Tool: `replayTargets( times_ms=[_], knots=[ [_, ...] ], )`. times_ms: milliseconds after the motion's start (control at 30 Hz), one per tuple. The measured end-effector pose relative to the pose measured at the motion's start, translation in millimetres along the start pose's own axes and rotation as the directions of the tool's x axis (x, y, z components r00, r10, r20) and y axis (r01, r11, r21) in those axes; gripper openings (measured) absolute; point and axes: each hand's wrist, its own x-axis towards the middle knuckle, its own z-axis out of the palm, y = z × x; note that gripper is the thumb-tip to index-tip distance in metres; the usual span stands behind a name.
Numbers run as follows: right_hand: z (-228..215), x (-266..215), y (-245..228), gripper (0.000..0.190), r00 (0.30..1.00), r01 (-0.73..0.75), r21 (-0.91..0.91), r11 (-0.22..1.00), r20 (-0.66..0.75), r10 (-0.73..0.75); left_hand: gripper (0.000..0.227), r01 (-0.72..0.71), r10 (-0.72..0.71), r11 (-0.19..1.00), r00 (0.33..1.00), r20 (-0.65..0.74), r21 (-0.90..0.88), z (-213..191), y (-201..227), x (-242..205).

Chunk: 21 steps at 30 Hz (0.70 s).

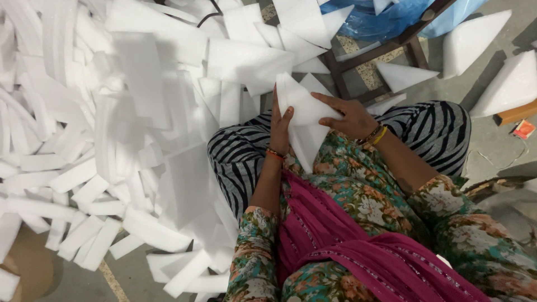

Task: The person sits on the floor and repeatedly picks up white foam pieces, folds them in half, and places them into a pile. The task involves handling foam pieces one at a time and stacking the folded pieces.

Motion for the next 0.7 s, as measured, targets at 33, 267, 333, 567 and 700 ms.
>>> replayTargets(
  times_ms=[33,267,333,567,700],
  knots=[
    [0.0,0.2,1.4,0.071,1.0,0.029,-0.019,0.999,-0.001,-0.029,0.084,0.007,-0.007,1.0,1.0,-0.005,-0.001,0.0,-0.4,0.2],
    [-0.1,-3.6,-8.8,0.068,0.999,-0.038,0.0,0.999,-0.032,0.038,0.083,0.019,-0.019,0.993,1.0,0.003,0.118,-9.4,-20.0,2.5],
    [3.3,-6.6,-11.5,0.064,0.992,-0.111,0.025,0.994,-0.062,0.112,0.08,-0.007,0.007,0.988,1.0,0.003,0.156,-10.2,-25.1,2.1],
    [20.1,-14.6,-23.2,0.048,0.958,0.129,0.042,0.991,-0.262,-0.113,0.084,-0.104,0.104,0.992,0.995,-0.002,-0.077,12.3,11.0,-9.1],
    [13.6,-18.7,-34.6,0.052,0.974,0.003,-0.166,0.986,-0.224,-0.041,0.087,-0.111,0.109,0.991,0.994,-0.028,-0.075,22.8,30.8,-20.0]
  ],
)
